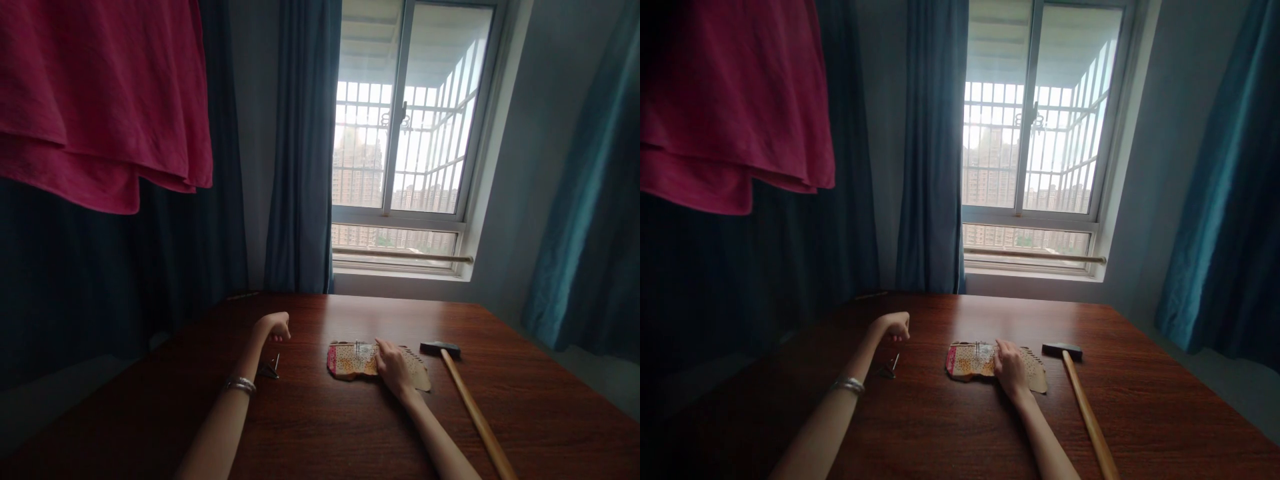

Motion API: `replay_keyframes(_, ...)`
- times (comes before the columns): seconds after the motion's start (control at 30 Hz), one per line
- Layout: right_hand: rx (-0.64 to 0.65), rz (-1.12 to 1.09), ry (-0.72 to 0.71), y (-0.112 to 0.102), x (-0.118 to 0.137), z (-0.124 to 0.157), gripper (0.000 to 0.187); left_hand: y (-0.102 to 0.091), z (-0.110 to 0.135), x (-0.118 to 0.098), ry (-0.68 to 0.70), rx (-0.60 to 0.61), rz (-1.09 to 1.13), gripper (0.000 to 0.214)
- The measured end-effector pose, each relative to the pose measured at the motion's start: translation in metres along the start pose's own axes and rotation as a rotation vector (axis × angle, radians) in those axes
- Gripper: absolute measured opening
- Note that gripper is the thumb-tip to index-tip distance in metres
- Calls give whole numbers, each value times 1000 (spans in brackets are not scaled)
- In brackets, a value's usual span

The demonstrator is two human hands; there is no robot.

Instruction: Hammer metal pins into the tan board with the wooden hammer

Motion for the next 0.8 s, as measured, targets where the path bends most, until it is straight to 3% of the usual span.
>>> replay_keyframes(0.07, -38, -10, 3, -6, 0, 0, 34, -1, -3, -17, 109, 76, 41, 13)
replay_keyframes(0.17, -88, -27, -13, -18, 5, 0, 32, 1, -4, -58, 401, 115, 168, 15)
replay_keyframes(0.27, -97, -65, -80, -27, 17, 2, 30, 14, -3, -96, 578, 155, 324, 20)
replay_keyframes(0.4, -52, -190, -82, -27, 29, 6, 26, 40, -7, -130, 700, 66, 490, 21)
replay_keyframes(0.57, 38, -404, -10, -20, 36, 9, 26, 72, -18, -148, 725, -54, 523, 21)
replay_keyframes(0.8, 110, -574, 71, -24, 38, 7, 23, 92, -21, -157, 738, -197, 456, 19)
Point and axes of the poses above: each hand's wrist, its own z-axis away from the middle knuckle, its own y-axis out of the palm, x = y × z, the point moved 4 cm from there along -z, towards the middle knuckle, and after that the axes turned 15 degrees about y, right-handed, at the moved point
